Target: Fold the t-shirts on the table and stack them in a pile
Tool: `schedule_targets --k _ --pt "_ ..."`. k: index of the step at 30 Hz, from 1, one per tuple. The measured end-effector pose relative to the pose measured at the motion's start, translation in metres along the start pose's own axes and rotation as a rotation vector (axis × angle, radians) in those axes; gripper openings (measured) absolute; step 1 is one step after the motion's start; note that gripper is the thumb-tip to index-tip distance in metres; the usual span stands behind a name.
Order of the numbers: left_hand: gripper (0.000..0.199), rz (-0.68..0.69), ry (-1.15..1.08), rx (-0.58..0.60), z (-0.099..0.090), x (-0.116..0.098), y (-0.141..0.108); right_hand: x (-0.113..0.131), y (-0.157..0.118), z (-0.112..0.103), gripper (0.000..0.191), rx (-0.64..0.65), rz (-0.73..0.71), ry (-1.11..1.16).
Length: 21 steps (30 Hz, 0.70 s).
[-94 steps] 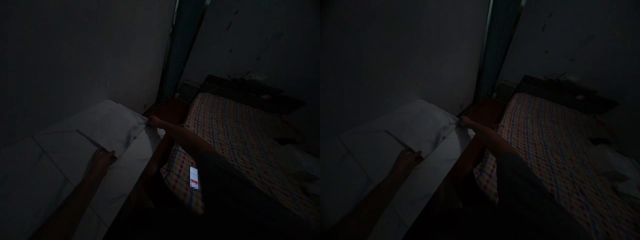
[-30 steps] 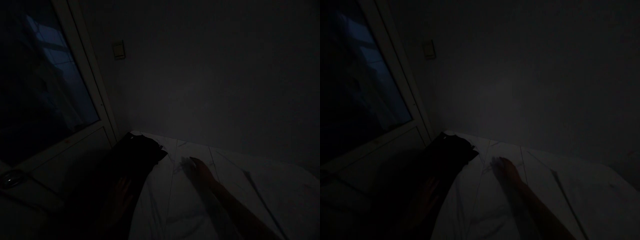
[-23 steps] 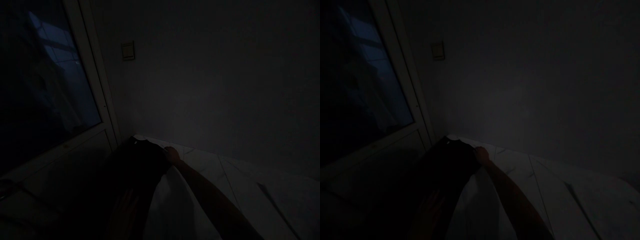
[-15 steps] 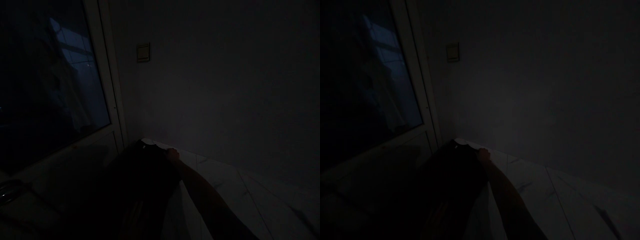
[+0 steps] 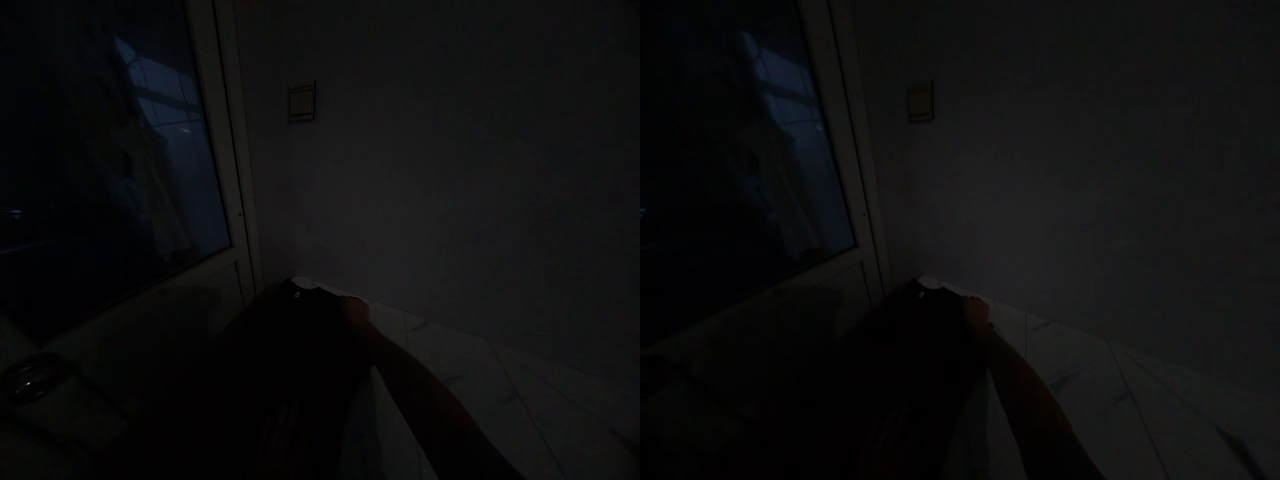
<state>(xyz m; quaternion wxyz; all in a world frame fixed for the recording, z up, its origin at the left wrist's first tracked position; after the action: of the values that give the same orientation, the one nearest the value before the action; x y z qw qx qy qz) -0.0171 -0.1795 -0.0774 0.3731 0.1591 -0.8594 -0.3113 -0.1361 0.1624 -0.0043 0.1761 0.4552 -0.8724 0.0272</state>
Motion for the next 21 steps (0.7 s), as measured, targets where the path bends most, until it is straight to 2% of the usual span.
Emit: schedule_targets --k 3,7,10,12,14,16,18,19,21 --pt "0.051 -0.019 -0.033 -0.006 0.003 0.003 -0.003 0.011 -0.007 -0.015 0.032 -0.044 -0.044 0.029" --pt "0.057 -0.021 -0.119 0.037 0.006 0.005 -0.006 0.038 -0.019 -0.030 0.033 -0.064 -0.114 0.104" --pt "0.059 -0.041 -0.225 0.160 0.009 0.003 -0.007 0.068 -0.036 -0.028 0.035 0.006 -0.201 0.177" --pt "0.058 -0.095 -0.346 0.275 0.011 0.007 -0.007 0.088 -0.059 -0.019 0.034 0.078 -0.266 0.217" --pt "0.054 -0.263 -0.480 0.385 0.015 0.030 -0.006 0.108 -0.092 -0.004 0.031 0.163 -0.369 0.258" --pt "0.051 -0.489 -0.555 0.433 0.021 0.072 -0.002 0.129 -0.138 0.011 0.027 0.236 -0.541 0.309" --pt "0.053 -0.606 -0.561 0.403 0.027 0.120 0.013 0.144 -0.189 0.024 0.022 0.286 -0.734 0.344" --pt "0.056 -0.575 -0.556 0.383 0.032 0.138 0.025 0.149 -0.216 0.029 0.020 0.300 -0.829 0.357" --pt "0.064 -0.373 -0.571 0.453 0.050 0.153 0.050 0.152 -0.264 0.034 0.020 0.311 -0.975 0.381"
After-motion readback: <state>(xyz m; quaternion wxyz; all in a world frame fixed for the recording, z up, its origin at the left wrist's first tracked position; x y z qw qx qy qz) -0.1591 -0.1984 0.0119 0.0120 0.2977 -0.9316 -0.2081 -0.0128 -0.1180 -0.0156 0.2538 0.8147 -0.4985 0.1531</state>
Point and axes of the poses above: each hand's wrist, its own y-axis towards the middle knuckle, its own z-axis out of the palm, x = y × z, the point moved 9 cm from there along y, towards the middle knuckle, and after that the axes turned 13 degrees about y, right-handed, at the moved point
